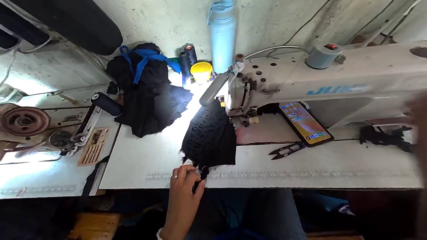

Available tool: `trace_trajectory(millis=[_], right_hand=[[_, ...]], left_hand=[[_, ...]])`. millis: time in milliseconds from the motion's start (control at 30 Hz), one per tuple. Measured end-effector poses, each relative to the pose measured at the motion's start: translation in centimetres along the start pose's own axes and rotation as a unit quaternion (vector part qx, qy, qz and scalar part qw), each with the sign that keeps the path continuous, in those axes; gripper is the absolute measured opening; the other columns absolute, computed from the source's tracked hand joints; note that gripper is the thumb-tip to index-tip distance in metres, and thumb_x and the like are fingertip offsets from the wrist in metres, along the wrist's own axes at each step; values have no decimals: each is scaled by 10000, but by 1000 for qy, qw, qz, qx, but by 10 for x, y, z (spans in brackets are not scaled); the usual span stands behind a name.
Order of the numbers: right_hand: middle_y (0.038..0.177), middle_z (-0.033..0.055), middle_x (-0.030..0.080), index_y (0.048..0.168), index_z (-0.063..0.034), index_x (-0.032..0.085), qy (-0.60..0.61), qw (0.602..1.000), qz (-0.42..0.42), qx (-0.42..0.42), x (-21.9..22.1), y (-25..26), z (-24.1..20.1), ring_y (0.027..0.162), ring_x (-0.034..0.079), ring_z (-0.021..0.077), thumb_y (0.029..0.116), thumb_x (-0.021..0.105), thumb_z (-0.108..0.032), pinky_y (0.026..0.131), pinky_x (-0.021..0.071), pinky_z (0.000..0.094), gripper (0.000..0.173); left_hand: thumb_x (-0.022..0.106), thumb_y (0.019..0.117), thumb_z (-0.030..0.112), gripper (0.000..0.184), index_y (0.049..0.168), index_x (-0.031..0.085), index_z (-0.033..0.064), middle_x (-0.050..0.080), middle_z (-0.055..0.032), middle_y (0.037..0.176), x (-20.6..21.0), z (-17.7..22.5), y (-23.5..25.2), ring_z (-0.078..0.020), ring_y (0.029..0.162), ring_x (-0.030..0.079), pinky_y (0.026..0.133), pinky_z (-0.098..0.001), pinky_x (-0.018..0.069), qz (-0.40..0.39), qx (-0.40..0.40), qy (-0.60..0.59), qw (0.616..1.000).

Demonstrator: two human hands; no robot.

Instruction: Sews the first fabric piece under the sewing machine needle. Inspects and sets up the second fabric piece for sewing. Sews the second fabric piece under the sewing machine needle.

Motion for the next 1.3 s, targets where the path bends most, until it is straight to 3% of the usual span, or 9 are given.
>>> trace_trajectory(millis=[67,200,300,367,433,533,700,1100,1300], right_hand=[[1073,272,712,1090,88,716,14,996,-76,44,63,-15,-84,969,701,394,987,583,-107,864,568,521,258],[1163,219,727,1143,21,751,-17,988,-151,-12,139,-51,-108,1092,684,440,981,544,-39,934,547,557,270],[1082,212,733,1104,8,759,-41,990,-135,-29,144,-53,-106,1034,692,423,1006,551,-65,888,560,530,242],[991,230,709,1012,26,733,-40,990,-132,-40,142,-49,-109,951,679,446,984,567,-68,813,548,548,193],[950,240,693,959,34,697,-31,989,-137,-43,143,-46,-121,904,683,444,963,568,-32,777,553,552,145],[852,202,702,997,35,692,-14,989,-135,-52,154,-47,-163,759,715,371,992,564,-75,668,585,491,169],[731,103,651,961,-25,690,-26,979,-156,-131,189,-52,-228,583,657,265,1006,563,-311,484,515,377,316],[653,82,552,871,-47,653,-42,966,-169,-190,226,-50,-265,499,574,237,937,567,-150,420,430,322,149],[597,54,512,858,-67,656,-9,976,-144,-164,227,-56,-259,439,533,205,1013,515,-193,380,406,311,245]], left_hand=[[743,840,141,114,823,726,30,734,-118,1011,-2,3,-4,-220,935,709,806,-335,587,23,-15,-57,998],[746,828,66,91,833,693,-8,759,-127,1005,2,3,-5,-108,862,736,751,-220,589,23,-64,-158,985],[739,840,37,162,982,678,-8,736,-97,995,6,-2,-7,-85,838,713,733,-215,585,26,-99,-219,970],[707,872,34,224,1094,723,11,732,-72,1032,9,-2,-7,-67,875,703,769,-206,585,29,-85,-236,968],[703,881,28,181,1049,769,35,736,-70,1052,10,0,-7,-55,932,703,792,-182,583,46,-57,-249,966],[721,867,30,139,992,781,44,747,-64,1047,11,1,-9,-38,938,707,792,-159,581,66,-50,-270,959],[723,863,45,133,985,775,37,753,-53,1028,11,4,-10,-27,922,703,782,-153,573,74,-55,-284,954],[690,882,35,134,990,768,39,757,-38,1038,12,4,-13,-34,953,700,821,-168,568,71,-99,-328,937],[683,883,25,139,1000,758,24,753,-34,1024,11,2,-13,-39,910,703,799,-179,580,60,-130,-366,920]])
Point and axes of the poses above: each hand's wrist, its own y-axis towards the middle knuckle, its own x-axis out of the palm, z = x × y, the point moved 6 cm from there along y, towards the middle knuckle
